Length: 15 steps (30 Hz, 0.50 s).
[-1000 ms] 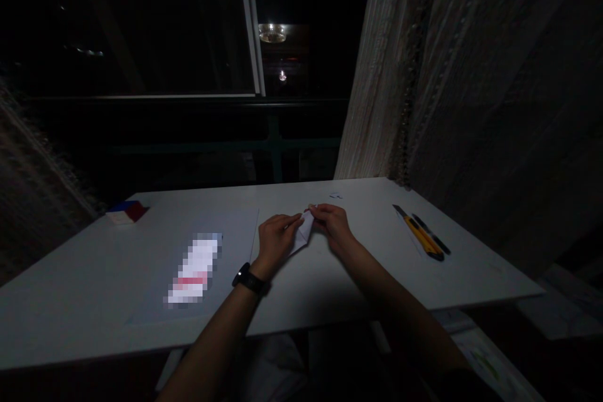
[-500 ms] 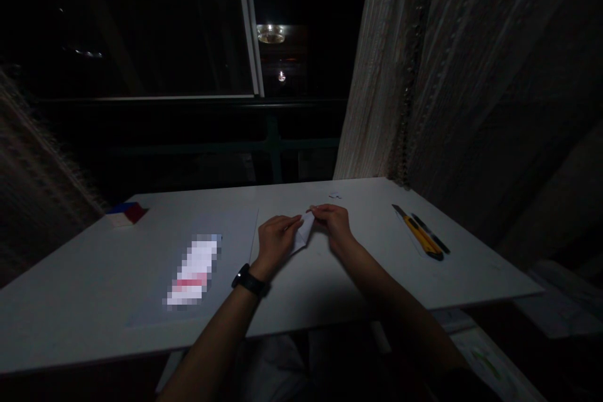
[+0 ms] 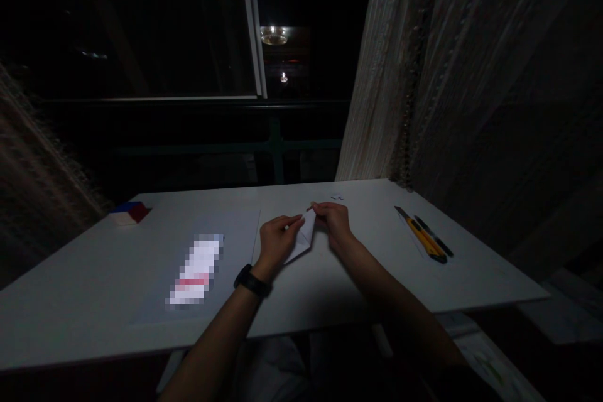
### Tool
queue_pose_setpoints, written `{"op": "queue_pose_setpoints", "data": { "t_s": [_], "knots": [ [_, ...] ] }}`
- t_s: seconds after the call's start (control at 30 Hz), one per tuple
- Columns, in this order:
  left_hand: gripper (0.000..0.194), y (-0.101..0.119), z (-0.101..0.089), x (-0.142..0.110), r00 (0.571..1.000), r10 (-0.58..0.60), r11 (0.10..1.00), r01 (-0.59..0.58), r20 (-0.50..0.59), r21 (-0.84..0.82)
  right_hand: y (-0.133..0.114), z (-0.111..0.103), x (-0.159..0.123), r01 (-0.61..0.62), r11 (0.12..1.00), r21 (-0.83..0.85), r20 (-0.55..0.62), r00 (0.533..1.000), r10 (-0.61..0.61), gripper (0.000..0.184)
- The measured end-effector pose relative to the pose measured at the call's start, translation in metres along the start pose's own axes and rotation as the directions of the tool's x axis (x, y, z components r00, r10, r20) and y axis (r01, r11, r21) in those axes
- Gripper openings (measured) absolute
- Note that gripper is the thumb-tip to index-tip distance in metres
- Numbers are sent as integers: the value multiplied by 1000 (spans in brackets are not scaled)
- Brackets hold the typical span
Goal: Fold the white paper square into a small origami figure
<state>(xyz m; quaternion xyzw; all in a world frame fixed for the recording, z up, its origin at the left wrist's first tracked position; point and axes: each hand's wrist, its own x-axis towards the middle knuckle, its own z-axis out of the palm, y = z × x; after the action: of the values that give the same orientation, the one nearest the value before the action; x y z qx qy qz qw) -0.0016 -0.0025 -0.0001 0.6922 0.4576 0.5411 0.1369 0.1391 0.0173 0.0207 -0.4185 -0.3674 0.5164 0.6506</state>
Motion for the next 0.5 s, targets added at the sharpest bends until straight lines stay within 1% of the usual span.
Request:
{"op": "queue_pose_setpoints", "data": {
  "t_s": [0.1, 0.17, 0.3, 0.4, 0.5],
  "knots": [
    [21, 0, -2, 0, 999, -28, 1000, 28, -32, -8, 1, 5, 4, -50, 997, -62, 38, 998, 52, 22],
    [21, -1, -3, 1, 998, -31, 1000, 31, -51, -4, 2, 9, 6, -43, 994, -104, 52, 997, 49, 23],
    [23, -1, -5, 1, 996, -43, 999, 43, -75, 7, 0, 17, 6, 51, 987, -153, 39, 998, -46, 25],
    [24, -1, -6, 2, 993, -55, 998, 55, -105, -3, -1, 22, 6, 96, 983, -155, 63, 994, -87, 25],
    [24, -2, -6, 2, 988, -93, 995, 89, -124, -34, 1, 25, 7, 142, 973, -183, 74, 989, -130, 27]
  ]
}}
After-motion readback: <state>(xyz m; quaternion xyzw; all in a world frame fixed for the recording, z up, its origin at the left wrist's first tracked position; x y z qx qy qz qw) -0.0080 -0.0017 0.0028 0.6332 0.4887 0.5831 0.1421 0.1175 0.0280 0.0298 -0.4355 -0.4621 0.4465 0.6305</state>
